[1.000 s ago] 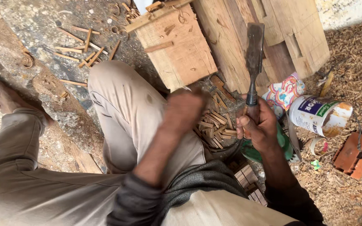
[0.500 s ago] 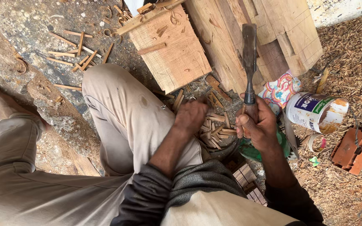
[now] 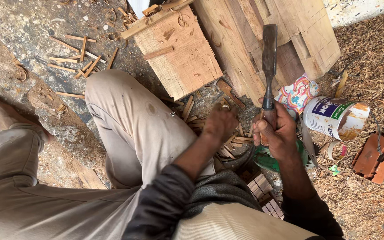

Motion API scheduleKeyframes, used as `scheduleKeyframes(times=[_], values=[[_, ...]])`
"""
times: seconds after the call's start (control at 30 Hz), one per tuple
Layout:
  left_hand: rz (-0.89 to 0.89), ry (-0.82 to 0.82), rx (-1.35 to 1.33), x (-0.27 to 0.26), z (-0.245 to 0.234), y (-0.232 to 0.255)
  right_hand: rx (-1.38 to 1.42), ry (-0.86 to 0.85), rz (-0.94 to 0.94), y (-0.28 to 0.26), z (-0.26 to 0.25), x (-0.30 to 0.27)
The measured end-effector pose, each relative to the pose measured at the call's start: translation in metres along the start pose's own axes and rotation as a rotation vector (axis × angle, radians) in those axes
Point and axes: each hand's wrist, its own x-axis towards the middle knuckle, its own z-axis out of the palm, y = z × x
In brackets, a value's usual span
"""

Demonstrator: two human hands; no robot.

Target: The person sits on the ground and uses a chisel to carve a small piece of wood. They repeatedly chip away at the wood surface, creating wood shavings that accumulate around the work area.

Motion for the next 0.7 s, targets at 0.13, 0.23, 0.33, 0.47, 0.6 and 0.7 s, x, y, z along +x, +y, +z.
scheduleKeyframes(times=[0.13, 0.23, 0.33, 0.47, 0.6, 0.7], values=[[0.065, -0.020, 0.076, 0.013, 0.014, 0.007, -0.017, 0.015, 0.009, -0.002, -0.003, -0.002], [0.049, 0.033, -0.029, 0.012, 0.028, 0.000, -0.026, 0.019, 0.000, -0.001, -0.003, -0.004], [0.026, 0.182, -0.235, 0.009, 0.032, -0.010, -0.016, 0.022, -0.001, 0.000, -0.002, 0.000], [-0.031, 0.284, -0.945, -0.003, 0.031, -0.018, -0.021, 0.040, 0.011, 0.000, -0.003, 0.001], [0.141, 0.690, -1.434, -0.025, 0.032, -0.045, -0.021, 0.036, 0.014, -0.001, 0.000, 0.005], [0.051, 0.700, -1.788, -0.036, 0.028, -0.065, -0.031, 0.023, 0.026, 0.000, 0.006, 0.010]])
